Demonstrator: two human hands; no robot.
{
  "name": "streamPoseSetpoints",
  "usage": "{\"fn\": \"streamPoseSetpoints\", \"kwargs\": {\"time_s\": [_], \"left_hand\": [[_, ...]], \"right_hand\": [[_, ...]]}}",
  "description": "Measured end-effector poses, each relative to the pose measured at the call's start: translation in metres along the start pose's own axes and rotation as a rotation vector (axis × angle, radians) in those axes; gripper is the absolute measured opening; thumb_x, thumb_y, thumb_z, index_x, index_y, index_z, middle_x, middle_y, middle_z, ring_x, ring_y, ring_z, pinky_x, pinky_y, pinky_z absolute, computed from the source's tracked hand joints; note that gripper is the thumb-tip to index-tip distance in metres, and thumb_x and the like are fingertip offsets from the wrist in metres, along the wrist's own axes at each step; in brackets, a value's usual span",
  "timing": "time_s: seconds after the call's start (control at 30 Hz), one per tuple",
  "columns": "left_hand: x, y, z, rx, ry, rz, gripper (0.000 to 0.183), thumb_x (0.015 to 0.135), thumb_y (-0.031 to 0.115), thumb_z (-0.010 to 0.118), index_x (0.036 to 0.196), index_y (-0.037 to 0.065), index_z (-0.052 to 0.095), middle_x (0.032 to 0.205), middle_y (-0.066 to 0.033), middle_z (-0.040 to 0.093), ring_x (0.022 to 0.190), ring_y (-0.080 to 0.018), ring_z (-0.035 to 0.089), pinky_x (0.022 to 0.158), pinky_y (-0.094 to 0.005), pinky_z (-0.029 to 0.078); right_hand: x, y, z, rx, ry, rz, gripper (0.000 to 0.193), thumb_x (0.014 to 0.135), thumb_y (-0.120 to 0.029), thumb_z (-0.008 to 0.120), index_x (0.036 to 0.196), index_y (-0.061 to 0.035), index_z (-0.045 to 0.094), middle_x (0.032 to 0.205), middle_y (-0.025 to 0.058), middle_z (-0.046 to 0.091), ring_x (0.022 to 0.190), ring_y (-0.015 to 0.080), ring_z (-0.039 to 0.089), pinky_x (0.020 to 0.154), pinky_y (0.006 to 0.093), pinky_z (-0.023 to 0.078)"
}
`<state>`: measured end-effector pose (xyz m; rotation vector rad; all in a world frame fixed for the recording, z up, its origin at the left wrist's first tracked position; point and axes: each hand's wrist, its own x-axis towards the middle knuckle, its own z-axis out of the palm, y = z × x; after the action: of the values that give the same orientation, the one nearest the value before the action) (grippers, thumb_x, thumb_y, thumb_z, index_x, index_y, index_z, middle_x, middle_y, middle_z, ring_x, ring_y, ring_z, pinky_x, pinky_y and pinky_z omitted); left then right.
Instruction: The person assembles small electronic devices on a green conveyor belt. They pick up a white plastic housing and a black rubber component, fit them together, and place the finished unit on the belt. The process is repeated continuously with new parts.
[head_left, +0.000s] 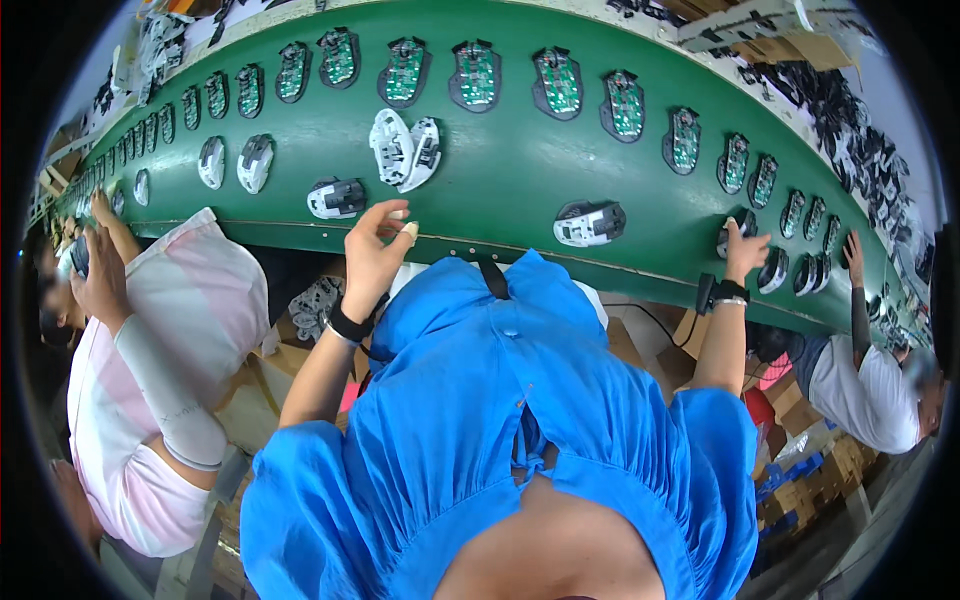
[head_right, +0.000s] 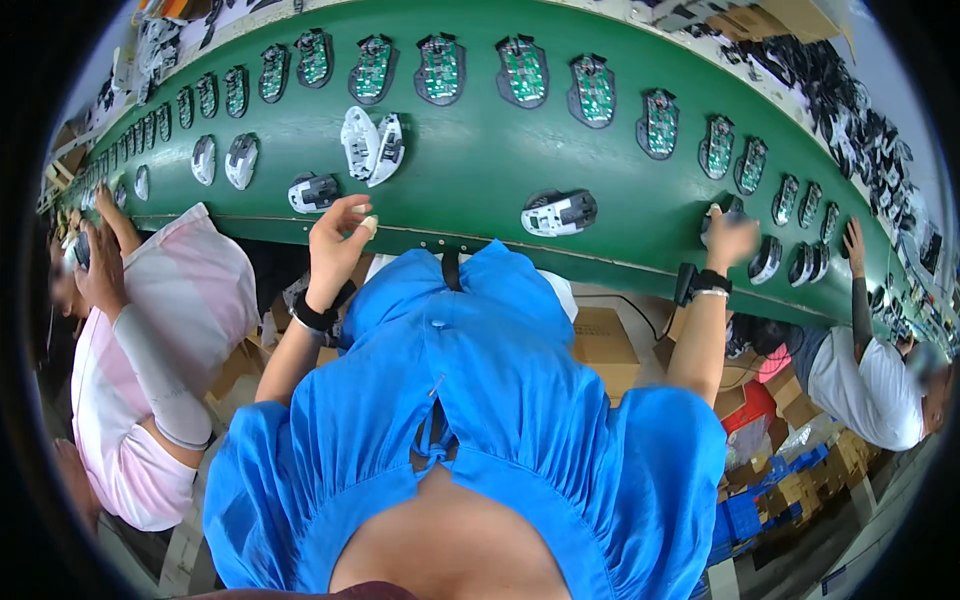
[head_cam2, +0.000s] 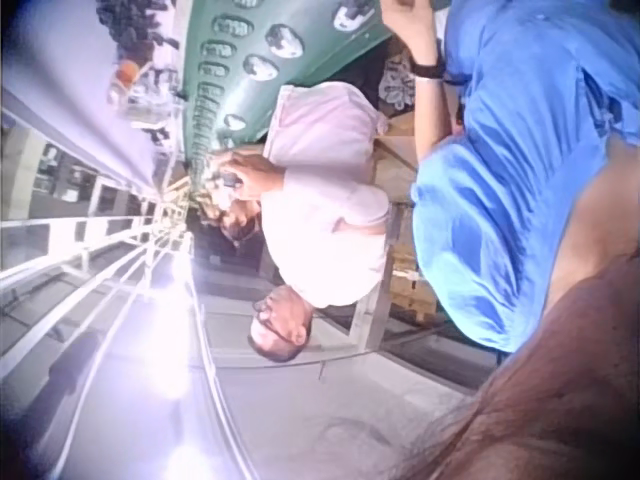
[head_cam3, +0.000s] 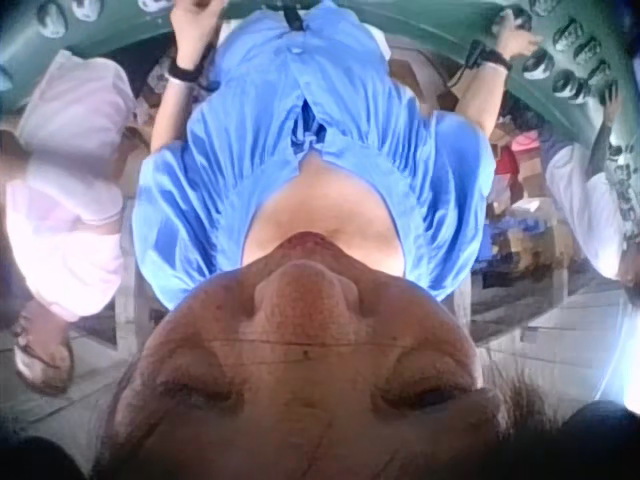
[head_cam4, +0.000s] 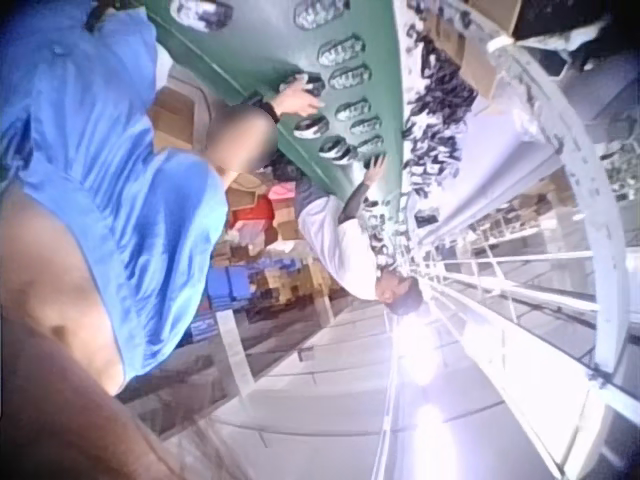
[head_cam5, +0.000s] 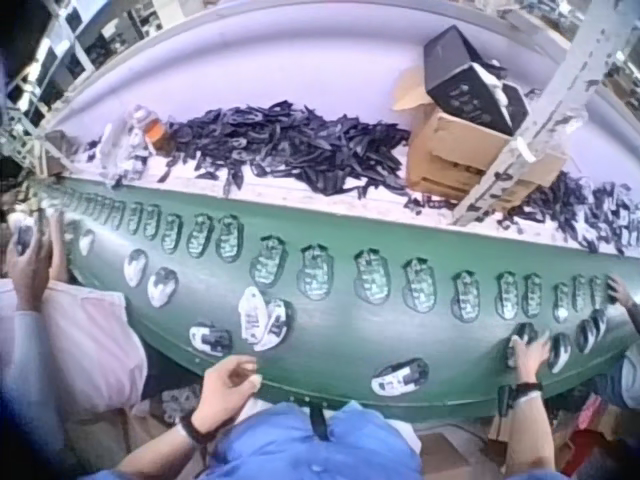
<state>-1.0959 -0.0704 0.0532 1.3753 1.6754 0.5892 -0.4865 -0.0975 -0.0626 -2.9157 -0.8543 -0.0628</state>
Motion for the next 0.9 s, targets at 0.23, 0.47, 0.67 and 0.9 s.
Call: {"fn": "streamPoseSetpoints", "kwargs": {"time_s": [0.23, 0.47, 0.67, 0.9], "left_hand": [[0.051, 0.044, 0.033, 0.583, 0.255, 0.305, 0.076, 0.067, 0.020, 0.080, 0.130, 0.002, 0.042, 0.119, -0.0193, 0.052, 0.108, -0.0365, 0.049, 0.093, -0.0430, 0.040], [0.105, -0.026, 0.037, 0.492, 0.194, 0.183, 0.057, 0.061, 0.013, 0.074, 0.111, -0.003, 0.053, 0.121, -0.0185, 0.053, 0.108, -0.0395, 0.049, 0.093, -0.0449, 0.042], [0.110, -0.032, 0.001, 0.151, -0.019, 0.151, 0.048, 0.056, 0.015, 0.078, 0.101, 0.005, 0.066, 0.138, -0.0205, 0.043, 0.126, -0.0384, 0.038, 0.106, -0.0445, 0.031], [0.102, -0.021, -0.031, -0.328, -0.131, 0.051, 0.031, 0.078, 0.005, 0.065, 0.110, 0.004, 0.064, 0.118, -0.0101, 0.059, 0.111, -0.0202, 0.050, 0.097, -0.0319, 0.038]], "right_hand": [[-0.100, -0.209, -0.057, 0.621, -0.142, -0.832, 0.051, 0.075, -0.022, 0.073, 0.120, -0.0039, 0.056, 0.120, 0.0155, 0.057, 0.113, 0.0322, 0.051, 0.098, 0.0403, 0.039], [-0.064, -0.406, -0.019, 0.537, -0.176, -1.233, 0.038, 0.079, -0.010, 0.062, 0.117, -0.0083, 0.060, 0.114, 0.0139, 0.059, 0.112, 0.0310, 0.052, 0.093, 0.0384, 0.045], [-0.006, -0.513, 0.025, 0.142, 0.235, -1.566, 0.028, 0.081, -0.013, 0.056, 0.109, -0.0107, 0.061, 0.116, 0.0178, 0.054, 0.113, 0.0321, 0.050, 0.084, 0.0394, 0.049], [0.003, -0.524, -0.007, 0.008, 0.269, -1.999, 0.012, 0.080, -0.017, 0.055, 0.081, -0.0090, 0.064, 0.091, 0.0091, 0.052, 0.093, 0.0256, 0.052, 0.074, 0.0372, 0.046]]}}
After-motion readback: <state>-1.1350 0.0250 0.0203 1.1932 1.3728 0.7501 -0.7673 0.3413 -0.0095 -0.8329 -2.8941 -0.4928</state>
